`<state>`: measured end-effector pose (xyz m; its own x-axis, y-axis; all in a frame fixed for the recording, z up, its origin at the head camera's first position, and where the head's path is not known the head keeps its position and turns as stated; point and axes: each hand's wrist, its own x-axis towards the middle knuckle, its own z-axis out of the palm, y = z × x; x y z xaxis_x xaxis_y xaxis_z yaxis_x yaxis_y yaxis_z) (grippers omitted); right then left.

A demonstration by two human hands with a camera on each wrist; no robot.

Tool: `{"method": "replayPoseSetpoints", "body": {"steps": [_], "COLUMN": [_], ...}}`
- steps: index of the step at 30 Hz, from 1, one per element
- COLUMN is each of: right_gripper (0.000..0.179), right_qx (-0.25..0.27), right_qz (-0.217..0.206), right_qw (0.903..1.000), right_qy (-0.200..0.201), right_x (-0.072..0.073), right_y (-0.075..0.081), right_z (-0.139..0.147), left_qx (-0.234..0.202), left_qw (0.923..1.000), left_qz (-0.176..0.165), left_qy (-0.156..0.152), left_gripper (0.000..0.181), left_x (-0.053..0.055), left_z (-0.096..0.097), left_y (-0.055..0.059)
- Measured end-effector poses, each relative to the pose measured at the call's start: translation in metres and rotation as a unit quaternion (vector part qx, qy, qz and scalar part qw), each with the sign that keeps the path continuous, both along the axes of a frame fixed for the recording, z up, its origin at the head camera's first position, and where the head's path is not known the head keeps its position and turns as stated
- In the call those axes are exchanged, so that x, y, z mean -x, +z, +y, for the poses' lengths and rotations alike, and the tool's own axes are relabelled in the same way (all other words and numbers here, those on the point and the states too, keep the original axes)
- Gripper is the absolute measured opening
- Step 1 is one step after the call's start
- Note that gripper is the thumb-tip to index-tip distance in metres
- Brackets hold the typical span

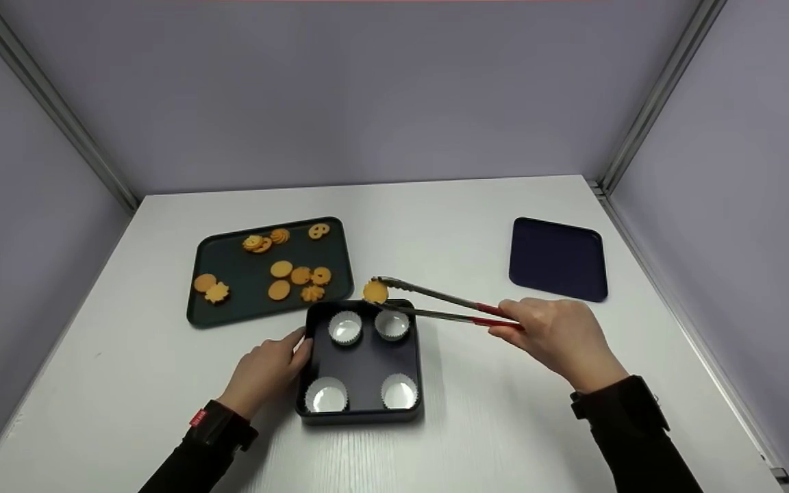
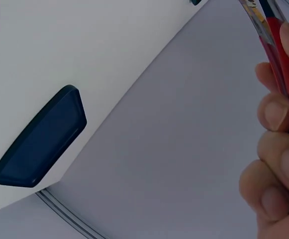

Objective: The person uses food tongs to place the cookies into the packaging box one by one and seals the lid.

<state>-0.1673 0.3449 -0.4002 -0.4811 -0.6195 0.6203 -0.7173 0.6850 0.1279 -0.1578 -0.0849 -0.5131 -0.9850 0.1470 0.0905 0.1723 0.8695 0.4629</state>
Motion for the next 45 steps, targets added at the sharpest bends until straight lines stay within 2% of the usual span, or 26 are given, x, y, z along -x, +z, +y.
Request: {"method": "replayPoseSetpoints", "body": {"steps": [6, 13, 20, 24, 31, 39, 45], "right_gripper": [0.044, 0.048, 0.050, 0.053, 0.055, 0.053, 0.056], "right_qx": [-0.017, -0.038, -0.057, -0.063, -0.067, -0.073, -0.071], "right_qz": [-0.016, -0.046, -0.063, -0.061, -0.034, -0.046, -0.037], "right_qw": [0.9997, 0.9982, 0.9962, 0.9958, 0.9968, 0.9960, 0.9964], "right_qy": [-0.001, -0.010, -0.023, -0.027, -0.028, -0.024, -0.027], "right_x": [-0.005, -0.008, -0.009, -0.008, -0.006, -0.006, -0.006], "right_y": [0.005, 0.013, 0.016, 0.014, 0.013, 0.019, 0.018], "right_z": [0.005, 0.008, 0.007, 0.005, 0.003, 0.002, 0.002], "left_qx": [0.003, 0.005, 0.003, 0.002, 0.002, 0.006, 0.004], "left_qw": [1.0000, 0.9998, 0.9999, 1.0000, 0.9999, 0.9998, 0.9999], "left_qz": [0.007, 0.019, 0.015, 0.009, 0.013, 0.017, 0.013], "left_qy": [-0.002, -0.001, -0.002, 0.002, -0.002, -0.004, -0.006], "left_gripper": [0.045, 0.043, 0.042, 0.044, 0.043, 0.042, 0.042], "left_x": [0.000, 0.000, 0.000, 0.000, 0.000, -0.001, -0.001], "left_z": [0.000, 0.000, 0.000, 0.000, 0.000, 0.000, 0.000], "left_y": [-0.001, -0.002, -0.002, -0.002, -0.001, 0.000, 0.001]}}
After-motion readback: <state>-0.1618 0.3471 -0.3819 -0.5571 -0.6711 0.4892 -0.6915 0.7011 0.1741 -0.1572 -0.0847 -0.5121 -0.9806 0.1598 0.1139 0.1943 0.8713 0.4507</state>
